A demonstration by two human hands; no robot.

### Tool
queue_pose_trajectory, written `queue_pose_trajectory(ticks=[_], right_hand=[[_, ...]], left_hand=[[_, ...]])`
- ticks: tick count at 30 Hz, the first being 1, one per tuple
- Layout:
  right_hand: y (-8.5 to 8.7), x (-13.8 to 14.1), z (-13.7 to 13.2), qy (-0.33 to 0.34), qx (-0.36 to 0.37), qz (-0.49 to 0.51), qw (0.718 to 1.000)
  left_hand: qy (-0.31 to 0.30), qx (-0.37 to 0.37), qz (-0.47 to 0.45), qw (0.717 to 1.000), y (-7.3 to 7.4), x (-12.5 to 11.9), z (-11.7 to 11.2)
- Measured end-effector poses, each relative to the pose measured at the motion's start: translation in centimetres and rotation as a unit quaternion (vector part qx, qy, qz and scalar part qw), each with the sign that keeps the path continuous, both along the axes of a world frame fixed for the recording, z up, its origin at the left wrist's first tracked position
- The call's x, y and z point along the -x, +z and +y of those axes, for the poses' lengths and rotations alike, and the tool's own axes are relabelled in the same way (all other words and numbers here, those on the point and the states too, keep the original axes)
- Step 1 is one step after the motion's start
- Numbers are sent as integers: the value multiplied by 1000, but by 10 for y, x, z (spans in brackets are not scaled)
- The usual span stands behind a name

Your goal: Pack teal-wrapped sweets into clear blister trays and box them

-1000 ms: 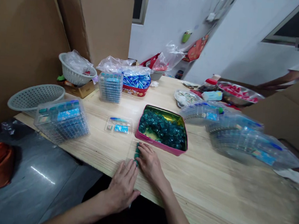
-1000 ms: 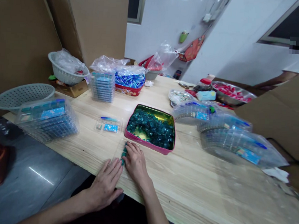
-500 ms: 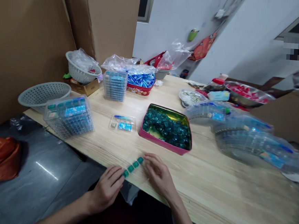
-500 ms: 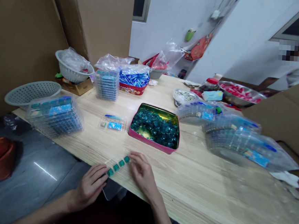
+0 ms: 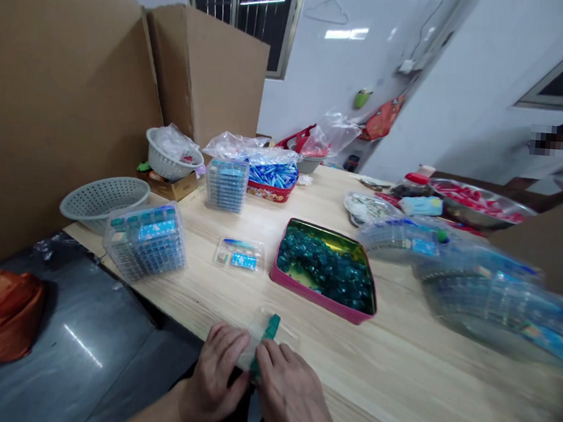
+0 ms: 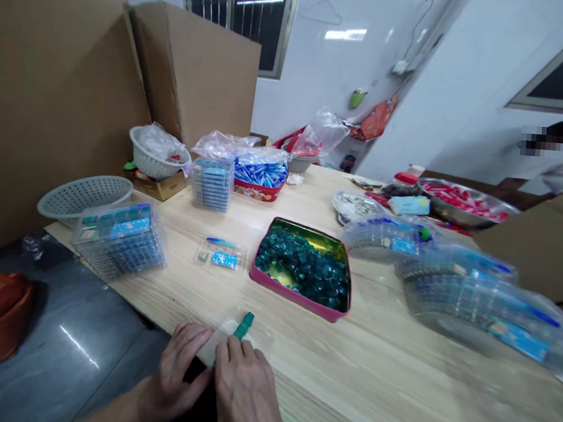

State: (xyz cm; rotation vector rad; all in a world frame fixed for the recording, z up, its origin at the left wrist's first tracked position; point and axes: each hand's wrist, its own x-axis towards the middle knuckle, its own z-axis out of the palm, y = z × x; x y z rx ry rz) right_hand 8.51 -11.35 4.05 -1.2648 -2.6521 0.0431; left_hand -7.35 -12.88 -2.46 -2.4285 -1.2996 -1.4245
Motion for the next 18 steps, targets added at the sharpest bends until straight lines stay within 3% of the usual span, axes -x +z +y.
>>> queue_pose_trajectory(ticks=[3,5,8,10,12,15,18], right_hand=[[-4,-16,7,5,-40,7,999],[-3,-29,15,-2,-87,47,995],[5,-44,31,-31,-111,152,982],[12,-49,43,-65,-59,244,966],[17,-49,56,-106,32,345,932],[21,-37,79,-141,172,486,845],[15,-15,110,-138,228,563,782]], left_hand=[[-5,94,-62,994,0,-2,8],[12,213,-144,966,-3,-5,18],[13,380,-312,871,-12,-12,39],[-7,440,-400,804,-15,-18,54],[-10,452,-451,770,-15,-23,66],[11,408,-486,773,-10,-22,82],[39,346,-496,796,-6,-7,103]])
